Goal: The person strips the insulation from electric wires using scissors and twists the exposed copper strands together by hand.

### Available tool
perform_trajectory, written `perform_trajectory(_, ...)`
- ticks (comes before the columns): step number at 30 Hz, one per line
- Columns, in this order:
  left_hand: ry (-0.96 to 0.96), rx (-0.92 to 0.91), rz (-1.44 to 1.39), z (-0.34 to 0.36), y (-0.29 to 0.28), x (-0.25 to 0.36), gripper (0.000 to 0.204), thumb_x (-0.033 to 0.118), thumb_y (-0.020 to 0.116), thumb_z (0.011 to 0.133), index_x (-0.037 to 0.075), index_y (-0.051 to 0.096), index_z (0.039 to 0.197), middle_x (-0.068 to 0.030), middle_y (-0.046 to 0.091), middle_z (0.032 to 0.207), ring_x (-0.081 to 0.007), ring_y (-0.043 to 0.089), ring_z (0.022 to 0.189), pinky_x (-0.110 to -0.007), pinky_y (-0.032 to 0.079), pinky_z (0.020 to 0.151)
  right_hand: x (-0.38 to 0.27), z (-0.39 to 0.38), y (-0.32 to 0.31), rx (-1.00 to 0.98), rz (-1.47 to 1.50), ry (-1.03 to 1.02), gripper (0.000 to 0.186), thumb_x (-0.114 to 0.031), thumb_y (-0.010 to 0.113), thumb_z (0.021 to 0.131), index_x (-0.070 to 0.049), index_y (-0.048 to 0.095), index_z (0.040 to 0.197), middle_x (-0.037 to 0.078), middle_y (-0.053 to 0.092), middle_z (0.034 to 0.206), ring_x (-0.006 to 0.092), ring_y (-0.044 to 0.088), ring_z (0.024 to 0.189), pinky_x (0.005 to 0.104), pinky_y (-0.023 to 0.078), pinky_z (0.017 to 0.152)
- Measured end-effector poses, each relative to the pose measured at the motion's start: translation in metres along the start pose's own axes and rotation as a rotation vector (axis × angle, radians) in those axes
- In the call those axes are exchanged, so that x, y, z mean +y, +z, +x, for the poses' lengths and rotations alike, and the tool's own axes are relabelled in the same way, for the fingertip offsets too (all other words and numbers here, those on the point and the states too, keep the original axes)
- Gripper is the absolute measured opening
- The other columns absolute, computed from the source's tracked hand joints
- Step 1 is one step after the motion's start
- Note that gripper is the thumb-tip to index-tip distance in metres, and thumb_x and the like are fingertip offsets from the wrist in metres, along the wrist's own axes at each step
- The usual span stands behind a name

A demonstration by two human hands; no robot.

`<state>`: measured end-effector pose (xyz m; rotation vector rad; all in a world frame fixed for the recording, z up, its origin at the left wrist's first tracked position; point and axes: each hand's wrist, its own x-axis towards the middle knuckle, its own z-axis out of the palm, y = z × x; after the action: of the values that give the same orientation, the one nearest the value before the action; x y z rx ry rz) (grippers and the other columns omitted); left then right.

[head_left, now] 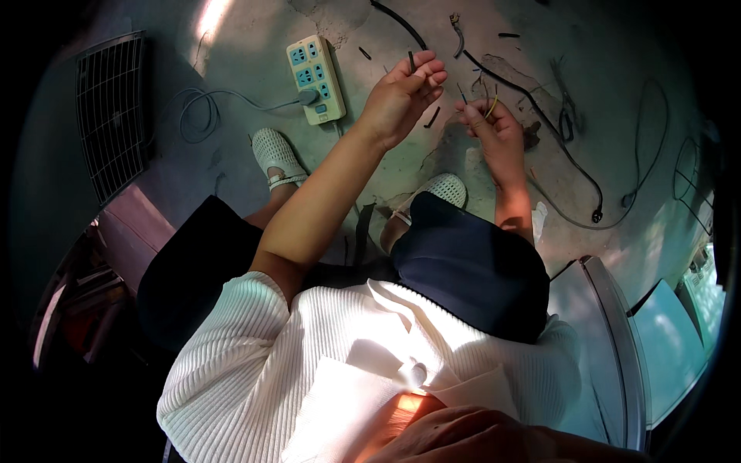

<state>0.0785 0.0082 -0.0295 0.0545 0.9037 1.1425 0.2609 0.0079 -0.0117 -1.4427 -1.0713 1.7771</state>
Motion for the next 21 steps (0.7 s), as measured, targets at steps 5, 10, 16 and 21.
perform_trajectory(5,-0.059,-0.035,-0.068,-0.0050,0.0064,0.0000,0.030,0.022,0.038,0.103,0.006,0.042,0.128,-0.0123,0.048,0.138,-0.0228,0.049,0.125,-0.040,0.038,0.105,-0.0004,-0.0026,0.0009,-0.001,0.030,0.022,0.019,-0.019,0.067,0.089,-0.002,0.066,0.098,0.002,0.069,0.088,0.0043,0.059,0.076,0.0192,0.046,0.069)
perform_trajectory(10,-0.155,0.001,-0.117,-0.0054,0.0048,-0.0004,0.037,0.032,0.039,0.103,0.012,0.044,0.132,-0.0054,0.048,0.140,-0.0218,0.045,0.130,-0.040,0.039,0.104,0.0018,-0.0044,0.0035,-0.037,0.055,0.055,0.019,-0.018,0.070,0.087,-0.001,0.066,0.092,0.004,0.069,0.093,0.0039,0.056,0.072,0.0196,0.045,0.066)
perform_trajectory(16,-0.176,-0.039,-0.105,-0.0062,0.0068,-0.0024,0.043,0.035,0.038,0.103,0.013,0.038,0.140,-0.0010,0.047,0.141,-0.0194,0.043,0.131,-0.040,0.038,0.104,0.0058,-0.0010,0.0072,-0.043,0.101,0.075,0.016,-0.013,0.071,0.081,0.000,0.063,0.080,0.010,0.069,0.105,0.0032,0.054,0.069,0.0201,0.044,0.061)
perform_trajectory(21,-0.153,-0.042,-0.077,-0.0065,0.0098,-0.0035,0.045,0.036,0.037,0.103,0.012,0.036,0.141,-0.0019,0.045,0.143,-0.0200,0.042,0.133,-0.040,0.037,0.105,0.0072,-0.0003,0.0085,-0.019,0.106,0.052,0.015,-0.012,0.071,0.080,0.000,0.063,0.077,0.008,0.070,0.101,0.0026,0.053,0.065,0.0196,0.044,0.059)
